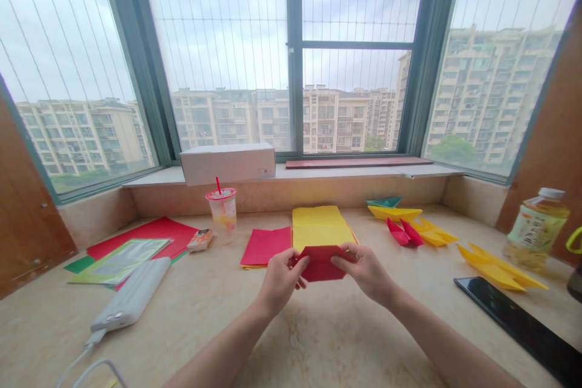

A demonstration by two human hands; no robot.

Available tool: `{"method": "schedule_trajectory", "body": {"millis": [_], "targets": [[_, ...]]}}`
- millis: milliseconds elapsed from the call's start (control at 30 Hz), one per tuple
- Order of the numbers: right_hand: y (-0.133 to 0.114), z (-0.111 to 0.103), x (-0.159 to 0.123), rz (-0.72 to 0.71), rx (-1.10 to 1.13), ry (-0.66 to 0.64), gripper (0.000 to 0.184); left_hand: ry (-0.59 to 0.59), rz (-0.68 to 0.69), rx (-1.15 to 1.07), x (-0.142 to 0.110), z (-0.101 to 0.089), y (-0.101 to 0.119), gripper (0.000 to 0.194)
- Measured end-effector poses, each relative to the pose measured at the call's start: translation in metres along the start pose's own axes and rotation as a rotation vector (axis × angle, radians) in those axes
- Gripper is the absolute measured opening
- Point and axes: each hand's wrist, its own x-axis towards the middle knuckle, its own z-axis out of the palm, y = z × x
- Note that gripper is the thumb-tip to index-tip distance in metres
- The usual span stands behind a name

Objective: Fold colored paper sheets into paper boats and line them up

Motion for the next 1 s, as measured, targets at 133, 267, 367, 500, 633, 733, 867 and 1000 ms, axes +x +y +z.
{"method": "schedule_trajectory", "body": {"millis": [133, 267, 367, 500, 633, 733, 867, 1000], "targets": [[0.006, -0.002, 0.000, -0.104, -0.179, 0.221, 0.035, 0.056, -0.087, -0.035, 0.002, -0.004, -0.002, 0.047], [0.009, 0.000, -0.003, -0.249, -0.380, 0.259, 0.029, -0.121, -0.134, -0.175, -0.003, 0.007, -0.002, 0.056], [0.003, 0.008, -0.009, -0.411, -0.530, 0.076, 0.030, -0.183, -0.128, -0.319, -0.010, 0.020, 0.000, 0.061], [-0.011, 0.021, -0.016, -0.532, -0.650, -0.183, 0.039, -0.063, -0.129, -0.399, -0.012, 0.022, 0.002, 0.061], [-0.010, 0.021, -0.016, -0.433, -0.625, -0.141, 0.036, -0.033, -0.108, -0.343, -0.005, 0.013, -0.003, 0.056], [0.000, 0.014, -0.012, -0.348, -0.525, 0.031, 0.036, -0.138, -0.031, -0.279, -0.006, 0.013, -0.007, 0.048], [0.006, 0.008, -0.007, -0.276, -0.441, 0.041, 0.033, -0.246, 0.059, -0.199, -0.014, 0.024, -0.008, 0.038], [0.002, 0.009, -0.009, -0.309, -0.453, -0.029, 0.018, -0.221, 0.157, 0.014, -0.020, 0.024, -0.003, 0.037]]}}
